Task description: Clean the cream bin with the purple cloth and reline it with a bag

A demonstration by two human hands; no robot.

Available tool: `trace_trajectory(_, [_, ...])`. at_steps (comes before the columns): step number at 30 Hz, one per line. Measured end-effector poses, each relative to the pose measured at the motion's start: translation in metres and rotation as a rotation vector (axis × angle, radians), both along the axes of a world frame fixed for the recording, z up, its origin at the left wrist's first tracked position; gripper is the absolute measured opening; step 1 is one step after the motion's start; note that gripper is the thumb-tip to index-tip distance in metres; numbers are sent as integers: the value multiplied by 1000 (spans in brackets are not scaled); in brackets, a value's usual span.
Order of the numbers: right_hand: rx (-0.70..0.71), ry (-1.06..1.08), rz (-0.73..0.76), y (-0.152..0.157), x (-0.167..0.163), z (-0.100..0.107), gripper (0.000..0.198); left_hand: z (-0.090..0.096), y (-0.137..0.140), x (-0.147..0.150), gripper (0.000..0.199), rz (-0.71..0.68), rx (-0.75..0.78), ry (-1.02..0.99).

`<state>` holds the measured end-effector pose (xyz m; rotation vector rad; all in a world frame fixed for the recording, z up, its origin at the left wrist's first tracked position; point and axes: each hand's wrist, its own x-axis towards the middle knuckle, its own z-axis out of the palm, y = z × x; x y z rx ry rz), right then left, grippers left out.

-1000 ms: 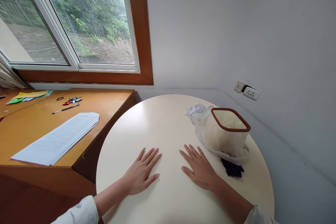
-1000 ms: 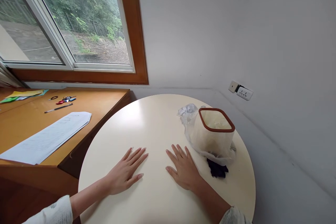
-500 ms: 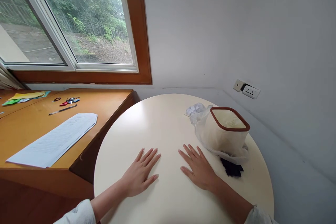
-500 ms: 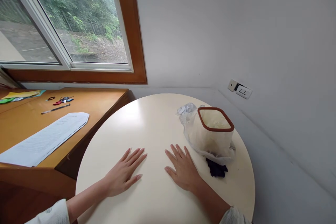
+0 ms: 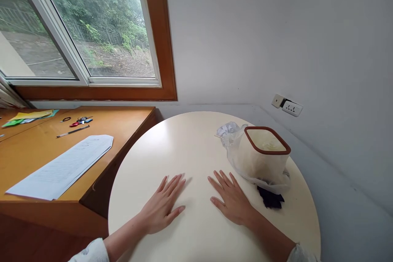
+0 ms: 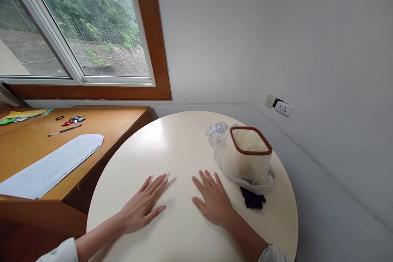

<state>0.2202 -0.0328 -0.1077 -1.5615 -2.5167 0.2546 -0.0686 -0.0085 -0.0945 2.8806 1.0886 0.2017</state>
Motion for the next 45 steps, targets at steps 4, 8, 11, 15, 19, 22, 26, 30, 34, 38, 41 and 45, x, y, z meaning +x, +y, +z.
trace_trajectory(4, [220, 33, -48, -5, 1, -2, 61, -3, -3, -2, 69, 28, 131, -151])
trace_trajectory(8, [324, 30, -83, -7, 2, -3, 61, -6, -4, -2, 68, 43, 176, -180])
trace_trajectory(11, [344, 13, -89, -7, 1, -5, 60, -7, -4, -2, 69, 45, 190, -175])
trace_trajectory(15, [449, 31, -82, -8, 0, -4, 55, -9, -5, -2, 67, 59, 200, -165])
trace_trajectory(19, [650, 103, -128, -1, 25, 26, 41, -7, -6, -2, 66, 76, 194, -172])
trace_trajectory(22, [757, 164, -358, 14, 68, 66, 35, -4, -6, -3, 65, 83, 170, -186])
trace_trajectory(26, [544, 173, -509, 28, 128, 102, 38, -7, -6, -8, 39, 101, 81, -328])
trace_trajectory(30, [308, 174, -527, 27, 157, 102, 39, -16, -4, -11, 38, 297, -116, -590])
trace_trajectory(34, [195, 295, -508, 25, 155, 96, 36, -10, 2, -9, 48, 563, -369, -933])
trace_trajectory(38, [194, 343, -463, 26, 139, 98, 35, -4, 10, -8, 50, 654, -700, -1308])
trace_trajectory(41, [195, 372, -383, 23, 121, 101, 31, 0, 14, -1, 47, 655, -810, -1413])
trace_trajectory(45, [245, 375, -259, 16, 87, 103, 27, 23, 12, 23, 42, 600, -852, -1468])
